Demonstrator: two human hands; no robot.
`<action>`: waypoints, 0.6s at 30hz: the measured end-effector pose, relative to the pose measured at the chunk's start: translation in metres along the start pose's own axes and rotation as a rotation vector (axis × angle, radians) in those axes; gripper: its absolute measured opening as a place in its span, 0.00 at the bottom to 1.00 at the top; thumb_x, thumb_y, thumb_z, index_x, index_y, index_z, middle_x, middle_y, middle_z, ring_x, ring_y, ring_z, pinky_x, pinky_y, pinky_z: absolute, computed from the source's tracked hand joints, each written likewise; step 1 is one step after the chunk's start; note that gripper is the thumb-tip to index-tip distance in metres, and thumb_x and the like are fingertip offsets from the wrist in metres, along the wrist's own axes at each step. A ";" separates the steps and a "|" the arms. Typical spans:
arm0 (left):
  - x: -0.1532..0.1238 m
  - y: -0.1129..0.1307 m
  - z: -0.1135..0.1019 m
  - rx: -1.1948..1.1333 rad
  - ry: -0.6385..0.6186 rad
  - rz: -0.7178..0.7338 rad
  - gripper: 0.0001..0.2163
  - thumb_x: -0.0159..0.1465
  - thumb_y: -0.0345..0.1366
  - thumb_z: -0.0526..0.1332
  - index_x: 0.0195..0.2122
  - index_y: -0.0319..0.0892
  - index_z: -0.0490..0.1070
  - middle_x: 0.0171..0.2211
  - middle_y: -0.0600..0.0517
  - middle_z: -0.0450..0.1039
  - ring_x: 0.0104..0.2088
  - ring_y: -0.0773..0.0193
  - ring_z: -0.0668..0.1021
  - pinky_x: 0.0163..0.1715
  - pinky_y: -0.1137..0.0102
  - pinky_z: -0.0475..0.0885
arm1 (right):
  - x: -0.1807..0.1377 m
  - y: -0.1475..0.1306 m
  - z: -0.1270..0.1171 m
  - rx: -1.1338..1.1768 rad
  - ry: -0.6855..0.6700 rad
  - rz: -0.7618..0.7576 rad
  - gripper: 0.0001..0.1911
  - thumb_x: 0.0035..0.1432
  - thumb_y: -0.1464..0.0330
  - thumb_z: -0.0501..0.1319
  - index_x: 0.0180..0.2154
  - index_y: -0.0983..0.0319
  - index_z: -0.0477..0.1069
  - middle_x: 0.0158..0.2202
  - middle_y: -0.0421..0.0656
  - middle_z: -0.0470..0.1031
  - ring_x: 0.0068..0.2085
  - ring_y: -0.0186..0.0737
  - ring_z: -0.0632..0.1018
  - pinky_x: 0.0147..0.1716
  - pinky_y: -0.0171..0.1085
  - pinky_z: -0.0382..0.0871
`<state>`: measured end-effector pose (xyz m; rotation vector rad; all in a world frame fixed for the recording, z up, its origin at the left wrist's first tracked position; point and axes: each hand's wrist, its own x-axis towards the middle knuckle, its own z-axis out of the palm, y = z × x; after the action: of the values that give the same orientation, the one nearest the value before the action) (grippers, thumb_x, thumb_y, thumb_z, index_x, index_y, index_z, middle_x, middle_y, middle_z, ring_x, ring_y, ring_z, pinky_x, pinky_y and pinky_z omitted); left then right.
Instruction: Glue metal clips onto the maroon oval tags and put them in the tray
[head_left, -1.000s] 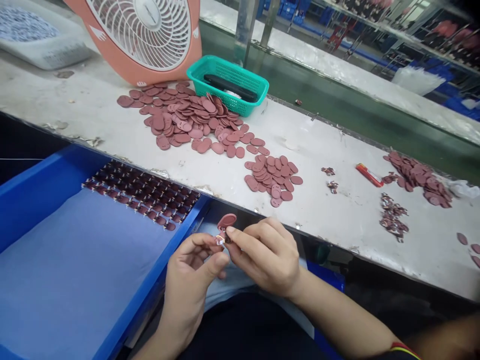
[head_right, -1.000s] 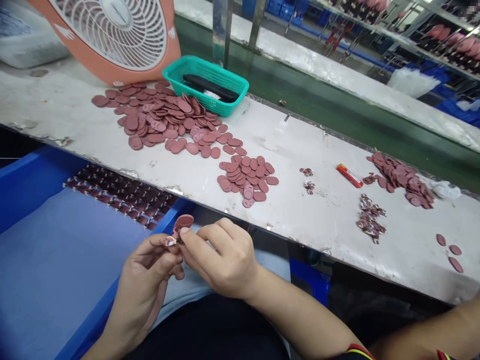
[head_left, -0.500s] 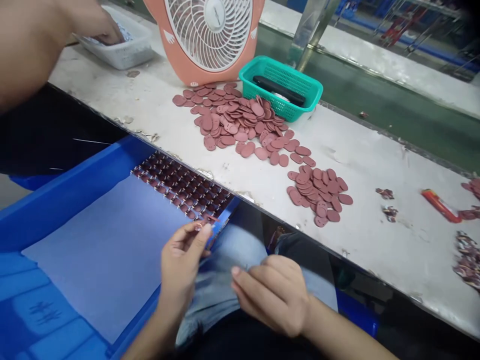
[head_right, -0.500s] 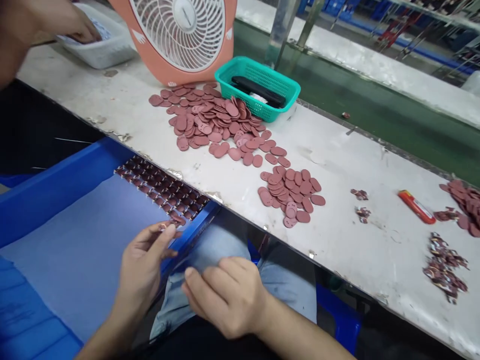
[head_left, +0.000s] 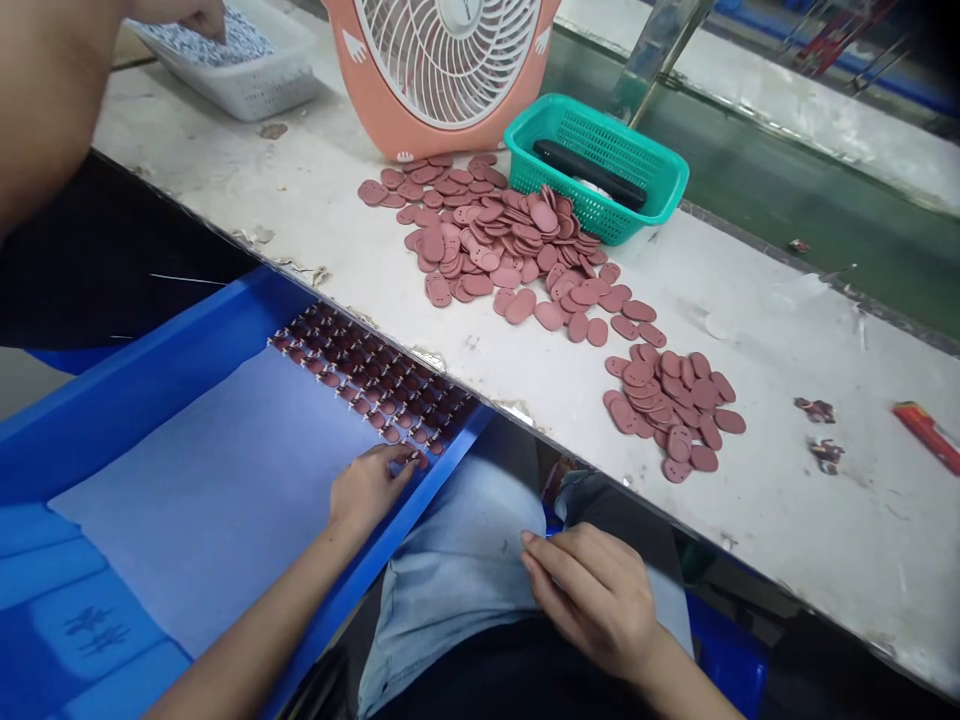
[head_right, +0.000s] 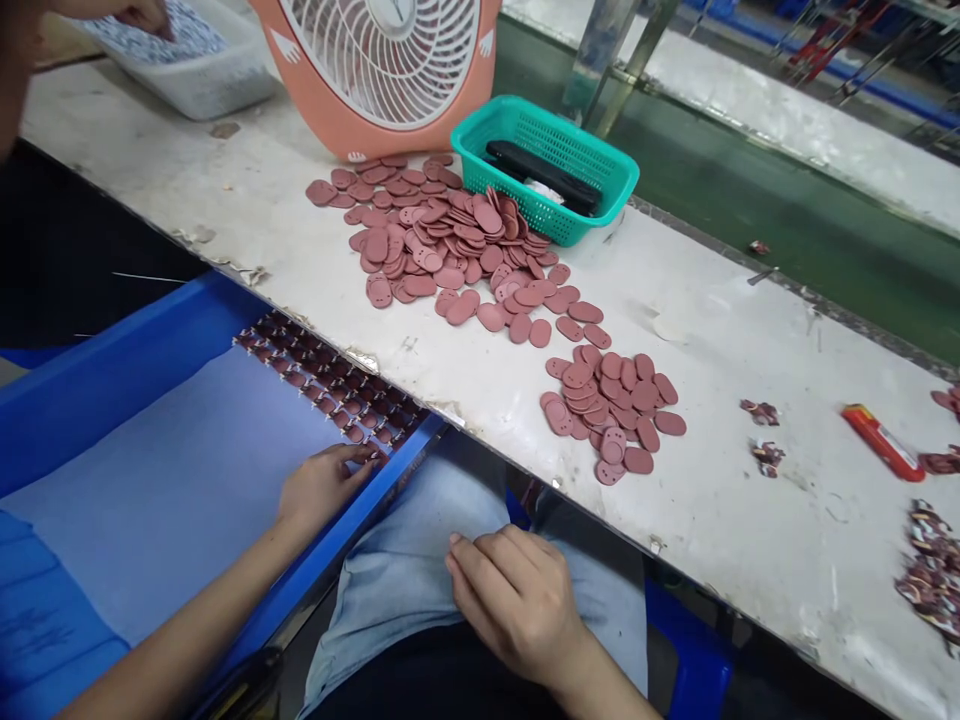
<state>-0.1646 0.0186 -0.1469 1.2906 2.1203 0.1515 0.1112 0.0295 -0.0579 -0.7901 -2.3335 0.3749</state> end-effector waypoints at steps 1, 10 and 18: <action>0.001 0.000 0.001 0.019 -0.015 0.003 0.15 0.65 0.46 0.57 0.46 0.52 0.80 0.44 0.51 0.83 0.41 0.53 0.82 0.33 0.66 0.70 | 0.000 0.000 0.000 0.001 0.000 0.005 0.09 0.62 0.77 0.63 0.44 0.65 0.74 0.27 0.43 0.77 0.25 0.36 0.74 0.24 0.36 0.69; 0.005 0.000 0.006 0.092 -0.063 0.036 0.17 0.67 0.48 0.54 0.47 0.48 0.79 0.46 0.47 0.82 0.42 0.48 0.82 0.36 0.62 0.72 | 0.001 0.011 -0.009 -0.064 0.032 0.022 0.09 0.62 0.77 0.63 0.44 0.64 0.74 0.28 0.44 0.77 0.25 0.36 0.74 0.24 0.35 0.70; 0.005 0.007 0.002 0.113 -0.033 0.039 0.16 0.67 0.46 0.55 0.45 0.48 0.79 0.45 0.47 0.83 0.43 0.49 0.83 0.35 0.64 0.72 | -0.001 0.019 -0.029 -0.157 0.091 0.022 0.10 0.61 0.78 0.63 0.45 0.64 0.75 0.28 0.44 0.78 0.25 0.37 0.76 0.24 0.36 0.71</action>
<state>-0.1593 0.0257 -0.1476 1.3910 2.1022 0.0264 0.1393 0.0455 -0.0445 -0.8891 -2.2911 0.1624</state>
